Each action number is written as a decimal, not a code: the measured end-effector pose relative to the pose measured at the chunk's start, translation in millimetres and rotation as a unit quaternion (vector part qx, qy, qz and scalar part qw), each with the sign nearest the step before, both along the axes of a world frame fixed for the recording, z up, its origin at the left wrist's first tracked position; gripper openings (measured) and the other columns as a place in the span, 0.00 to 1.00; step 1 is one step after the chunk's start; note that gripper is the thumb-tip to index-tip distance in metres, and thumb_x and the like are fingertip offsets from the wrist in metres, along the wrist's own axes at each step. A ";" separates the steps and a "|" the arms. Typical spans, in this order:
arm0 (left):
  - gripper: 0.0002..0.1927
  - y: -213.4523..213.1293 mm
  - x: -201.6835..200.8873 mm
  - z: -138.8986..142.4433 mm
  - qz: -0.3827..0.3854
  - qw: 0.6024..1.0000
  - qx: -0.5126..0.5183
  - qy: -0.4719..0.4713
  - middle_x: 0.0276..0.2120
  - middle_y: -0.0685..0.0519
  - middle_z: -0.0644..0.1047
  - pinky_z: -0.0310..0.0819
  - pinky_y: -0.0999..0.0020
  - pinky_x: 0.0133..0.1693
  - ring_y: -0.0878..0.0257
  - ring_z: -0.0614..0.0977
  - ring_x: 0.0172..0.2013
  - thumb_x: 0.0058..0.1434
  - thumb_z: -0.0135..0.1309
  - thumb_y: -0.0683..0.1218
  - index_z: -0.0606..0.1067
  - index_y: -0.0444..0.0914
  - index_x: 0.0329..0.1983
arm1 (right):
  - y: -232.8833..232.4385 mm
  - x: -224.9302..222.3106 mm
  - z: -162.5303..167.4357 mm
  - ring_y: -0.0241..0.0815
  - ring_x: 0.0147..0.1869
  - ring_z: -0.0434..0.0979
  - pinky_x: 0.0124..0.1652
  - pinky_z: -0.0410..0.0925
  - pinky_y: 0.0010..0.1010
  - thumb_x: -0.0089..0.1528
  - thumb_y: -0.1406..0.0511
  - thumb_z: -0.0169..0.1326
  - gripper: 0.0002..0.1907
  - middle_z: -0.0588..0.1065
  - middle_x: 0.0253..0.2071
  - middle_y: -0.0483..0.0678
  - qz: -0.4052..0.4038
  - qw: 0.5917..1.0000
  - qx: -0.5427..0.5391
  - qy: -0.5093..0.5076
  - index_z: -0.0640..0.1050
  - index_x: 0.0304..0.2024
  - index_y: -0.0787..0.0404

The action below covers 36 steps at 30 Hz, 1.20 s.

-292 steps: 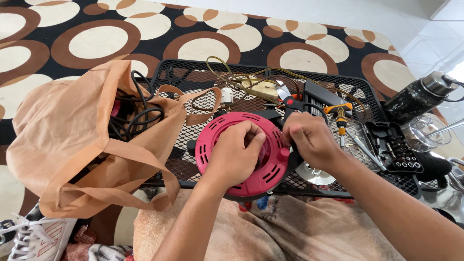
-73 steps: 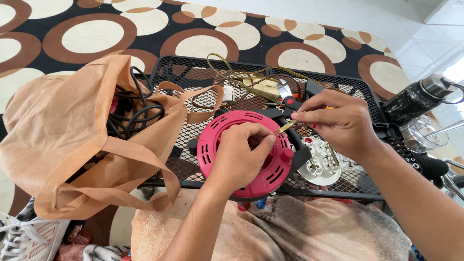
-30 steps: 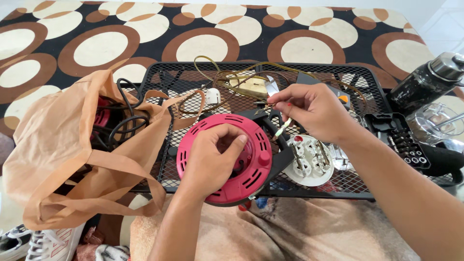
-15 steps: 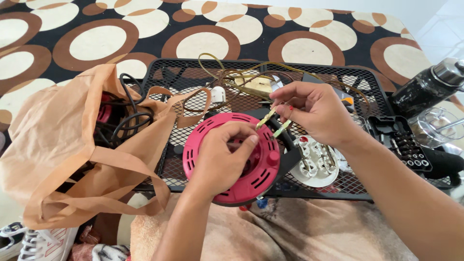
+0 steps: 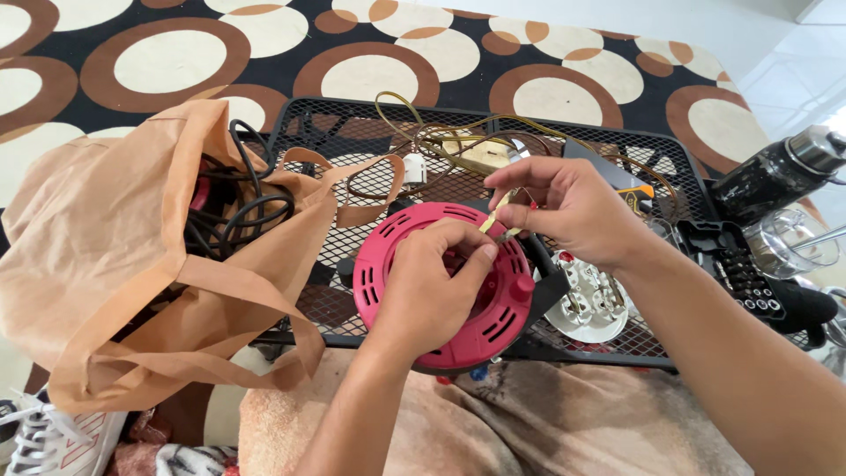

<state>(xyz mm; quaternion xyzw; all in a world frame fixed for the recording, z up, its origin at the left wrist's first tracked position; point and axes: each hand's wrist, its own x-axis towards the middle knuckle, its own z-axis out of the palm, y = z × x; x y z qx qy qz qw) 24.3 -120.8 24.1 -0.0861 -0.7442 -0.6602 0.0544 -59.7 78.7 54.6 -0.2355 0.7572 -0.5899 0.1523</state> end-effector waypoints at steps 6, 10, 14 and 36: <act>0.07 0.7 -0.4 -3.2 0.020 0.999 -0.006 0.024 0.30 0.50 0.83 0.78 0.68 0.36 0.63 0.84 0.30 0.61 0.59 0.42 0.80 0.33 0.36 | -0.3 3.4 -11.5 0.33 0.43 0.82 0.45 0.74 0.27 0.61 0.69 0.62 0.14 0.81 0.39 0.47 -0.019 1.000 0.004 -0.019 0.78 0.49 0.67; 0.06 1.8 -0.5 -5.3 0.070 0.993 -0.004 0.093 0.34 0.48 0.81 0.79 0.68 0.38 0.62 0.84 0.33 0.62 0.59 0.42 0.80 0.32 0.36 | 3.2 7.9 -20.1 0.32 0.44 0.80 0.46 0.73 0.25 0.61 0.71 0.62 0.12 0.80 0.41 0.46 -0.069 0.997 -0.022 0.016 0.79 0.48 0.67; 0.06 0.6 -0.1 -4.0 0.062 0.997 -0.010 0.055 0.29 0.49 0.82 0.77 0.69 0.35 0.64 0.84 0.30 0.62 0.59 0.42 0.81 0.33 0.36 | 9.3 12.9 -23.5 0.32 0.45 0.80 0.47 0.73 0.25 0.62 0.71 0.62 0.12 0.80 0.41 0.46 -0.070 0.997 -0.035 0.023 0.79 0.47 0.66; 0.06 -5.6 1.5 -0.5 0.064 0.997 -0.035 -0.026 0.25 0.54 0.83 0.75 0.73 0.31 0.71 0.81 0.26 0.61 0.60 0.42 0.82 0.34 0.37 | -1.2 31.9 -34.1 0.31 0.47 0.80 0.46 0.74 0.23 0.62 0.74 0.60 0.10 0.80 0.44 0.45 -0.096 0.987 -0.041 0.123 0.78 0.47 0.65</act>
